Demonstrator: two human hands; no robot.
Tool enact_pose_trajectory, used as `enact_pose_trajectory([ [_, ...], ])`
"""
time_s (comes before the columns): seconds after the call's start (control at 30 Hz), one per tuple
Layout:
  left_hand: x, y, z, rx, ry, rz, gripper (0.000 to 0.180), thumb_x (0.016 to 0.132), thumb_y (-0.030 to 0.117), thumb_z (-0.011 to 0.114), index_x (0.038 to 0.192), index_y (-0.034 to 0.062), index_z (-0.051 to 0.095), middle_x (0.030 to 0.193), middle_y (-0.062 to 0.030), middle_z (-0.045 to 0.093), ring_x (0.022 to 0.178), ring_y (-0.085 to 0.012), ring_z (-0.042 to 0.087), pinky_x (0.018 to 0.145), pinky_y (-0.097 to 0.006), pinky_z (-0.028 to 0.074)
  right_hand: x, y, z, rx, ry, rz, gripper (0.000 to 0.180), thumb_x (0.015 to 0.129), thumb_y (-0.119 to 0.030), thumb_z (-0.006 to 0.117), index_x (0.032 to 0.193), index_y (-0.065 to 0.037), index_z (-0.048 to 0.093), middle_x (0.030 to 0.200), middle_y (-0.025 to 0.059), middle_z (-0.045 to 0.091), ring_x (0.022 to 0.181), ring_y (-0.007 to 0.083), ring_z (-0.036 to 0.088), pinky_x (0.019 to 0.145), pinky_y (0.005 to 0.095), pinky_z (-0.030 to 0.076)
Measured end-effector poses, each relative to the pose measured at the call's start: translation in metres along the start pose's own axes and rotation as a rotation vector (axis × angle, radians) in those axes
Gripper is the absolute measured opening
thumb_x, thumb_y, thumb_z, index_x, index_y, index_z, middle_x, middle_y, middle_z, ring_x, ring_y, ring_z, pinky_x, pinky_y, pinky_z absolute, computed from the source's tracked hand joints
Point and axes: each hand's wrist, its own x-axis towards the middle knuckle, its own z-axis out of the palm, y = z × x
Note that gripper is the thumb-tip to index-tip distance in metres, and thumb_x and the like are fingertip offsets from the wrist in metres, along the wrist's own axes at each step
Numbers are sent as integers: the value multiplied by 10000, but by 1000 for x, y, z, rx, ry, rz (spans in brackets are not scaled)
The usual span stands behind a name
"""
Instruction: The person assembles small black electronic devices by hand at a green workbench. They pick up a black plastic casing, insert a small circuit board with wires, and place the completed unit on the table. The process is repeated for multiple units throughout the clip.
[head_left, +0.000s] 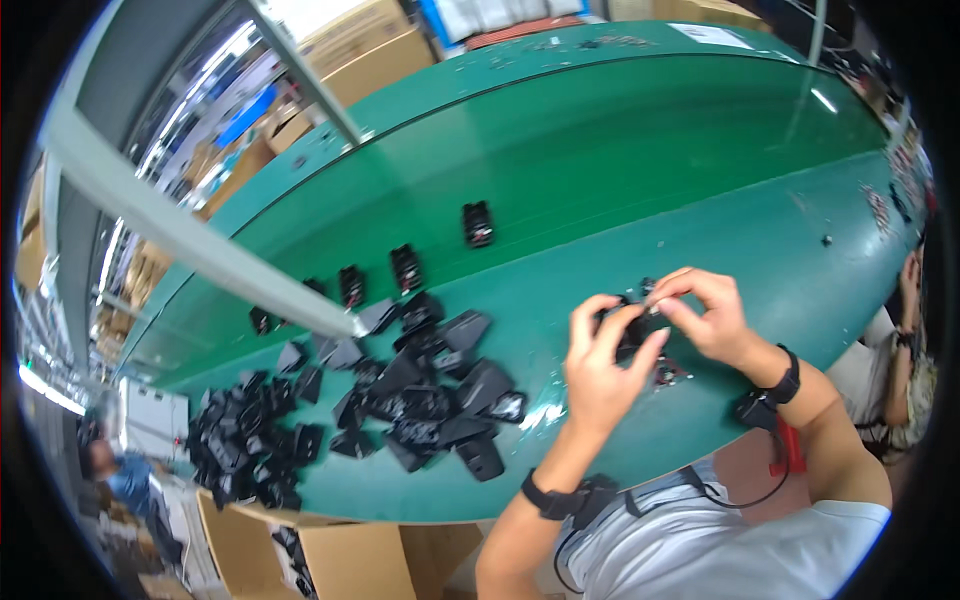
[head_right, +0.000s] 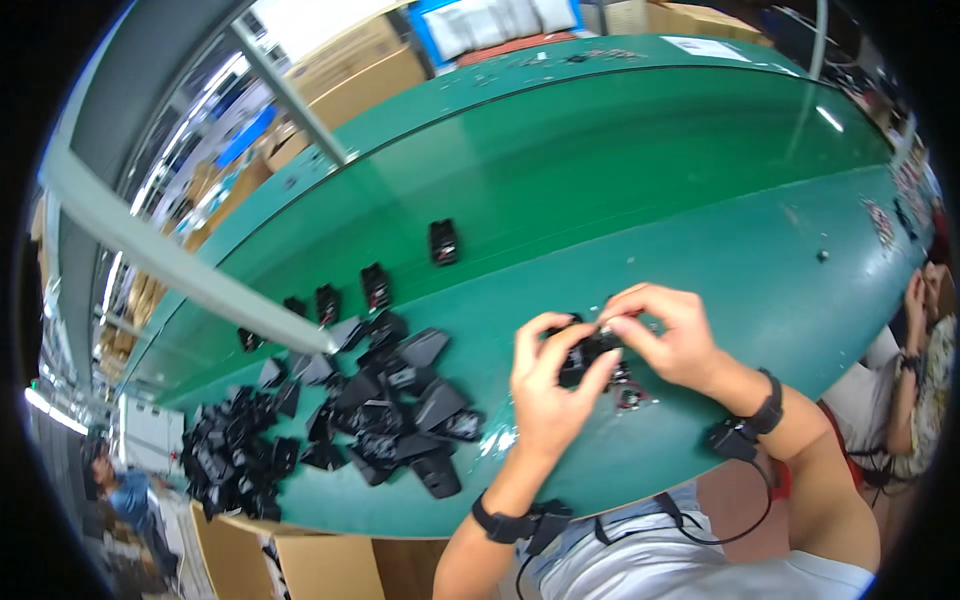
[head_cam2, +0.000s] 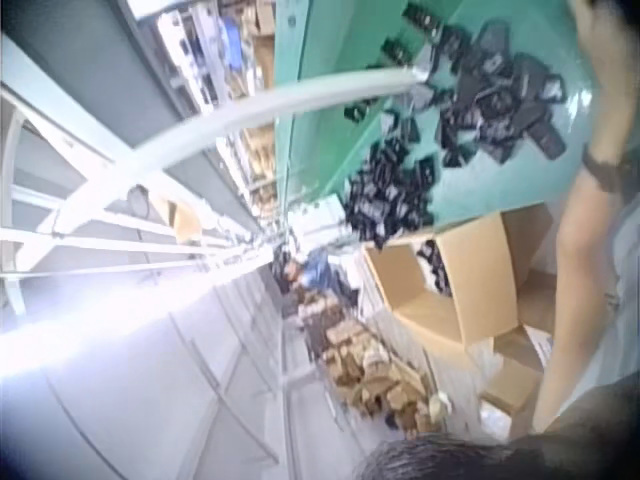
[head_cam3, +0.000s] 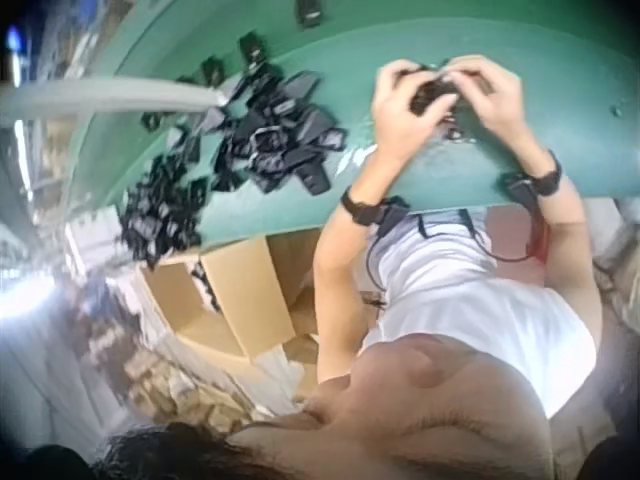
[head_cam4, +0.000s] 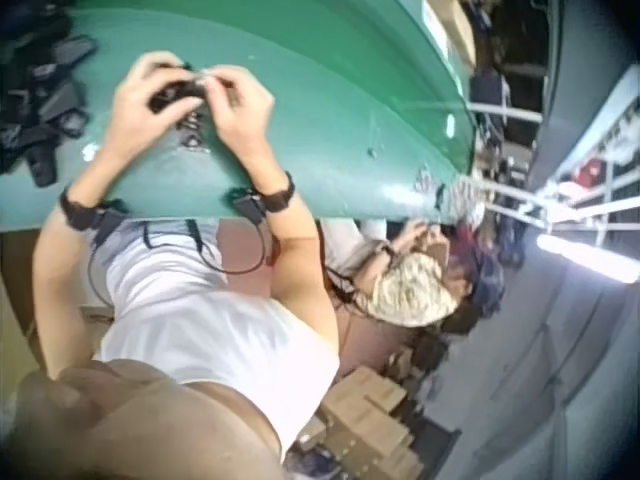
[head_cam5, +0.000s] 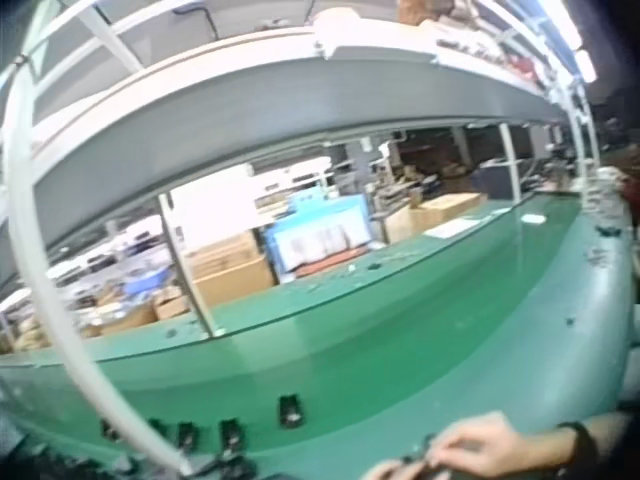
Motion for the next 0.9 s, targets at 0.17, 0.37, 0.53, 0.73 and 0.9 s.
enact_pose_trajectory([
  [0.17, -2, -8, 2, 8, -85, -32, 311, 732, 59, 815, 1030, 32, 726, 1182, -130, 554, 960, -248, 641, 809, -353, 546, -2, -1, -8, 82, -86, -71, 123, 807, -1, 748, 921, -8, 704, 910, 120, 723, 841, 247, 706, 757, 335, 568],
  [0.37, 1, -8, -1, 78, -78, 108, 386, 713, 15, 777, 1090, 38, 699, 1217, -150, 536, 1031, -274, 619, 859, -362, 528, -1, 0, -10, 58, -145, -146, 128, 789, 0, 751, 906, -11, 700, 904, 115, 707, 811, 249, 687, 726, 331, 565],
  [0.53, 4, -3, -2, 35, -83, 103, 498, 700, -22, 689, 1190, 27, 618, 1303, -189, 501, 1167, -305, 566, 942, -381, 494, -3, -4, -12, 66, -43, -134, 137, 796, 7, 739, 930, -5, 708, 916, 116, 701, 810, 227, 688, 709, 315, 569],
  [0.73, 0, -10, -2, -370, -216, -49, 725, 645, -56, 482, 1354, 15, 344, 1298, -220, 548, 1200, -271, 555, 1060, -374, 425, 0, -4, -11, 135, -67, -202, 132, 788, 13, 748, 910, -10, 705, 908, 112, 704, 820, 253, 681, 723, 342, 559],
  [0.9, -1, -9, -5, -767, -282, -296, 630, 635, -38, 496, 1256, 22, 410, 1274, -203, 574, 1135, -234, 582, 1013, -342, 452, 0, 1, -14, 129, -138, -274, 144, 781, 0, 759, 914, -28, 710, 918, 85, 711, 795, 243, 663, 698, 354, 523],
])
